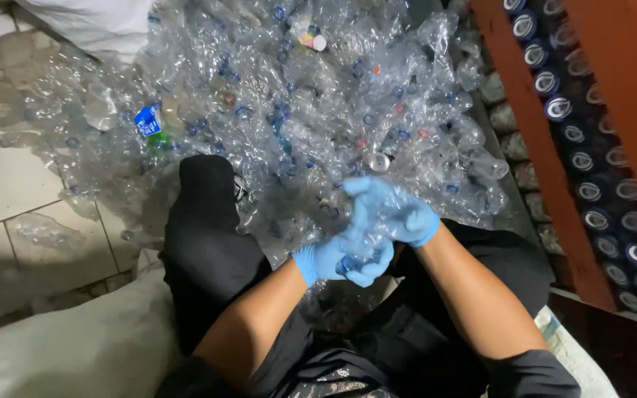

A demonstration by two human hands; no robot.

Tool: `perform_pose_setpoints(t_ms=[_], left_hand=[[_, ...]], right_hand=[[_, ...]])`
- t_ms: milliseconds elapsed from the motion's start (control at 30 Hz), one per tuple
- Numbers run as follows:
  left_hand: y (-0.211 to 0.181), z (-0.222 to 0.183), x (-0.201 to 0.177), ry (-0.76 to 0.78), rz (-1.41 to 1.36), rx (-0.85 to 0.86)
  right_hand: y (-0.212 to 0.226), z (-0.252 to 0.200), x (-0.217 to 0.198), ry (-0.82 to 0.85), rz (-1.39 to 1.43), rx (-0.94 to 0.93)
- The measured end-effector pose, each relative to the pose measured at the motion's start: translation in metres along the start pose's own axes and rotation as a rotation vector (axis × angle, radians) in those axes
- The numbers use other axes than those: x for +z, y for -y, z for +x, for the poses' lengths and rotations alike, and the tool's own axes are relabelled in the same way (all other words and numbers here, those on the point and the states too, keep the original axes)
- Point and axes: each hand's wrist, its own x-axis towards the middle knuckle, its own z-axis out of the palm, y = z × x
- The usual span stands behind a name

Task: The person sits on the floor and manually crushes empty plastic water bottles, placing them into a large white sack. The person repeatedly picks up bottles from a pile, compresses them by hand, and deposits them into the bag.

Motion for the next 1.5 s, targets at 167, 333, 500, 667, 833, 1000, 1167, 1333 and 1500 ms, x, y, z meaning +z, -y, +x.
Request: perform_pose_setpoints(t_ms=[167, 333, 500, 667, 833, 1000, 1167, 1333, 1500], left_hand=[[-0.018, 0.001, 0.048, -0.361, 0.341, 0.055], [-0.031, 0.014, 0.043, -0.764, 0.835, 0.076], [-0.048, 0.012, 0.098, -1.156, 1.231, -0.060], [-0.073, -0.004, 0.155, -0.887, 1.257, 0.022], [-0.047, -0.023, 0.117, -0.440, 0.670, 0.059], [-0.042, -0.021, 0.104, -0.142, 0.335, 0.005], [-0.068, 0.000, 0.124, -0.768, 0.967, 0.014], [-0.056, 0.001, 0.139, -0.937, 1.993, 0.220], [-0.056, 0.010, 0.125, -1.131, 1.838, 0.028]], right_hand=[[0.009, 0.014, 0.027, -0.340, -0.356, -0.139], [0.008, 0.044, 0.052, -0.752, -0.736, -0.252], [0.004, 0.041, 0.045, -1.078, -0.776, -0.346], [-0.002, 0.046, 0.063, -0.783, -0.660, -0.312], [-0.007, 0.016, 0.053, -0.333, -0.360, -0.237], [-0.012, 0.031, 0.082, -0.589, -0.477, -0.298], [-0.001, 0.049, 0.082, -0.848, -0.706, -0.381], [-0.008, 0.055, 0.051, -1.130, -0.790, -0.648], [-0.034, 0.057, 0.052, -1.200, -0.687, -0.641]])
